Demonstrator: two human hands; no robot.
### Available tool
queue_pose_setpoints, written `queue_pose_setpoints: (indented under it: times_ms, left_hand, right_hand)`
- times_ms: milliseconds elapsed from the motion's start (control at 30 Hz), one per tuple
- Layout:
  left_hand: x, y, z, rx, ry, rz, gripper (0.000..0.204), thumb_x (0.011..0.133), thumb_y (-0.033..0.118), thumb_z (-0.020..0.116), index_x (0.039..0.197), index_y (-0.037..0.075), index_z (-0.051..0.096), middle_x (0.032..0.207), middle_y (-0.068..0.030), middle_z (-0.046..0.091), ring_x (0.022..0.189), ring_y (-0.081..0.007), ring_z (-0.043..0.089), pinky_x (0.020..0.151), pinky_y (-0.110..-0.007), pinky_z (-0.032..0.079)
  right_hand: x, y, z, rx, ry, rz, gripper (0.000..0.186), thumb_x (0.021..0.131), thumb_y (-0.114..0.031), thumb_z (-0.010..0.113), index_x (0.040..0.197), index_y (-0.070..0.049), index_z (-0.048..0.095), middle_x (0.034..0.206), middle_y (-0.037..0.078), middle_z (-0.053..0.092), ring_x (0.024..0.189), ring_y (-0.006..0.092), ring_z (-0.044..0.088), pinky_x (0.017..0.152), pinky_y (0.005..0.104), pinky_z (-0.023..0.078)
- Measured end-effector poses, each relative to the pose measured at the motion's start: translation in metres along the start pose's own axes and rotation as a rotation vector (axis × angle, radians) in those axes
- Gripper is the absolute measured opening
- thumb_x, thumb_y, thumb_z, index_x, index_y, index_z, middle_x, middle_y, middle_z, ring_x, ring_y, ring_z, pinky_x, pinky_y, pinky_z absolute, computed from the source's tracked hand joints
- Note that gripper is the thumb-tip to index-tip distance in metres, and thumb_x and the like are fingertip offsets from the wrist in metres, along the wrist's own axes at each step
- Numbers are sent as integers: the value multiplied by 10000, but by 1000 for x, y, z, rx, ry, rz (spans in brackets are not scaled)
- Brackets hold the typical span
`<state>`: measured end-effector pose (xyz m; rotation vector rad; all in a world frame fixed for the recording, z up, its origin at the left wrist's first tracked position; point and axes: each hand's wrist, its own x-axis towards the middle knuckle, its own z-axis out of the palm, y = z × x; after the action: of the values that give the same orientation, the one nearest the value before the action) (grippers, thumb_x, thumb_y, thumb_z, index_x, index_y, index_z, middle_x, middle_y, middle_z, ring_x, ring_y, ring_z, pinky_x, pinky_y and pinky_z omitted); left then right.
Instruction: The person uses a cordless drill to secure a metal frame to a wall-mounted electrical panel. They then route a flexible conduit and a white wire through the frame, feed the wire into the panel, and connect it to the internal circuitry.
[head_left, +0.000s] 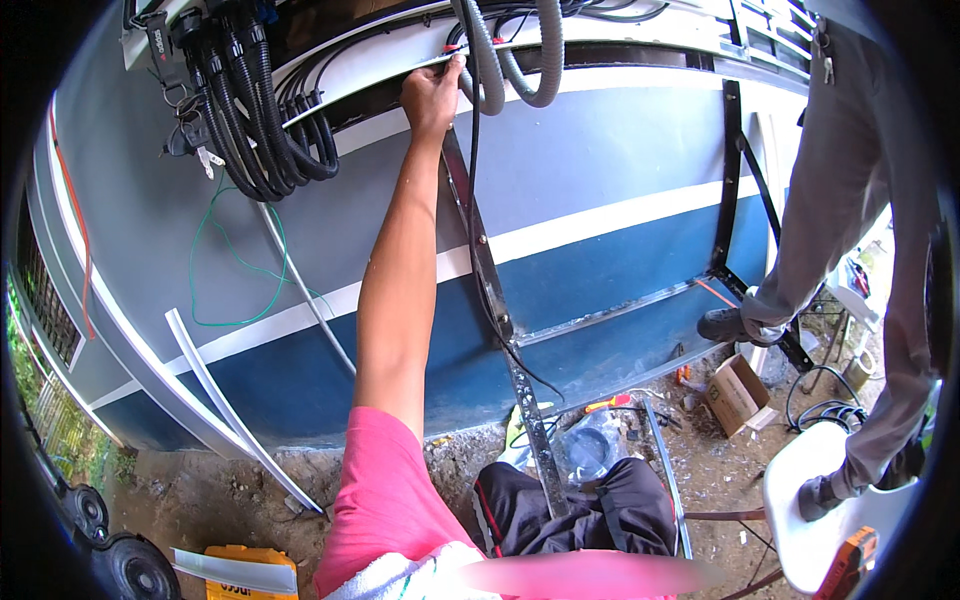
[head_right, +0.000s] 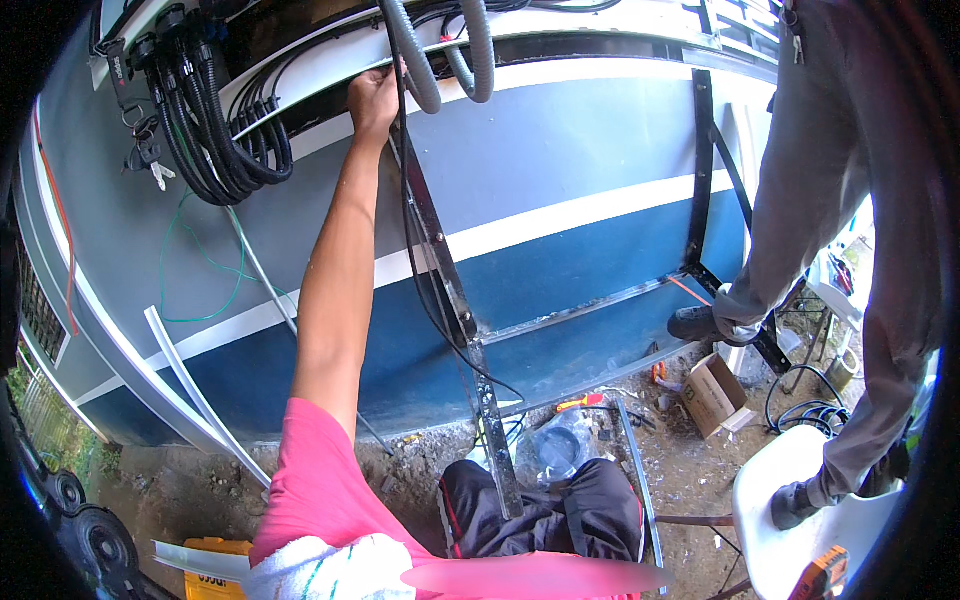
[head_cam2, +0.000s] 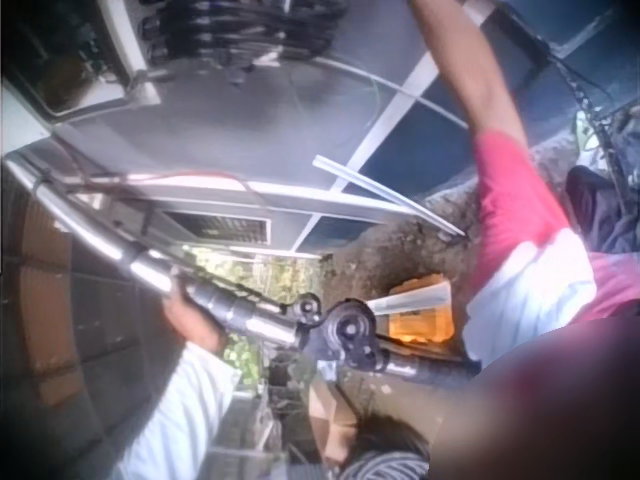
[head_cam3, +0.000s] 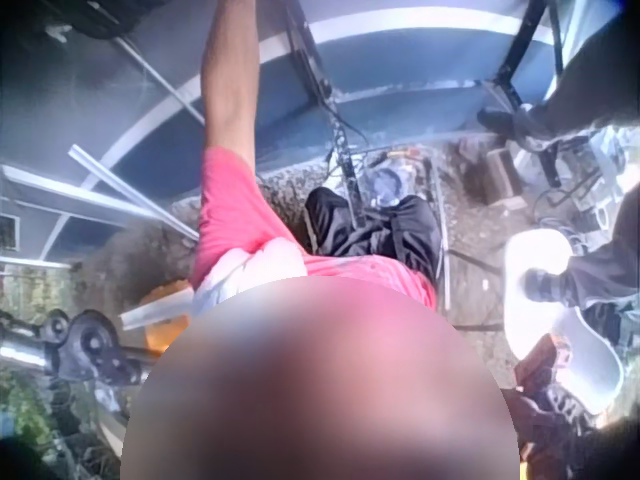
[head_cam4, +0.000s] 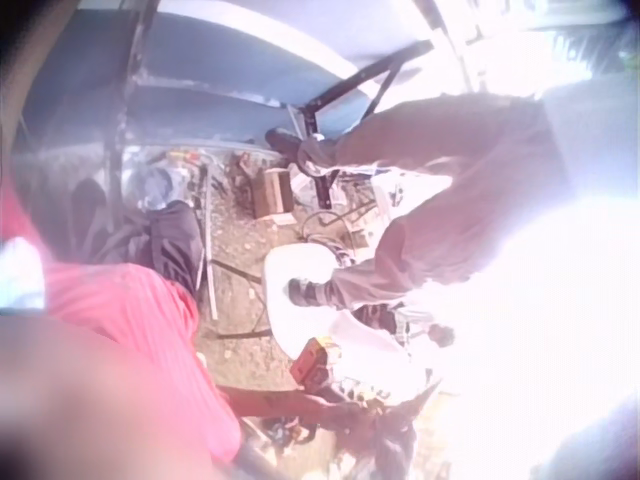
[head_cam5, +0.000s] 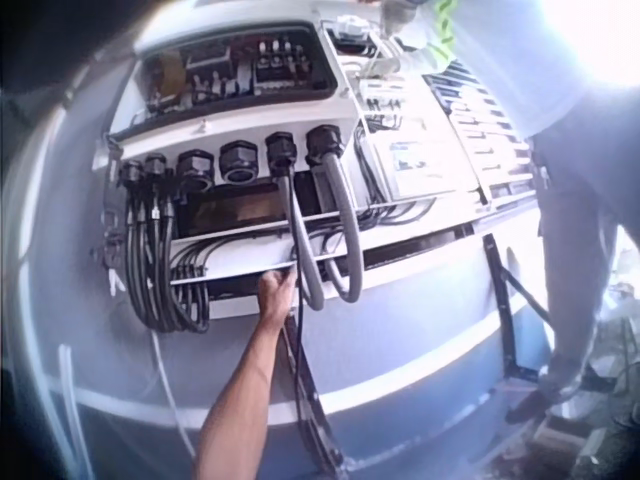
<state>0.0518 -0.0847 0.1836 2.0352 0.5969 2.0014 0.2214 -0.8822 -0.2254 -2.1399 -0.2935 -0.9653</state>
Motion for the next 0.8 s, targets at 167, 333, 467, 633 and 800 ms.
queue_pose_setpoints:
  times_ms: [167,333,467,633,800]
  left_hand:
    - [6,-10,24,-433,-7,-252,301,949,322,839,1036,33,850,783,-13,736,668,-114,652,599,-305,547]
    - [-2,-4,15,-771,4,-527,236,1049,256,721,1022,34,796,869,-43,770,713,-145,740,581,-320,583]
    - [-42,-2,-26,-48,30,29,348,1045,341,718,889,36,781,721,-44,758,617,-146,744,584,-316,560]
    - [-110,-22,-80,517,-119,39,360,994,423,756,937,71,806,883,-90,786,812,-246,775,747,-396,589]
    - [-153,-71,-112,889,-95,292,703,943,402,807,1552,192,526,1666,-194,318,1482,-431,415,1121,-597,449]
  right_hand:
    - [-2,7,-13,-24,91,-12,235,966,-97,701,1171,17,723,986,109,754,902,232,727,841,370,562]
    - [-6,-19,-12,24,223,-93,226,965,-69,688,1169,23,724,973,114,752,896,240,727,844,375,560]
    - [-19,-92,29,306,249,-333,221,964,-48,677,1166,27,725,963,118,750,890,246,726,846,379,558]
    - [-30,-194,128,480,-366,-247,92,873,-71,804,946,-21,781,867,138,760,817,323,742,766,412,565]
    - [-31,-260,255,638,-557,-348,167,941,-203,784,998,-46,790,955,143,750,880,378,739,791,447,579]
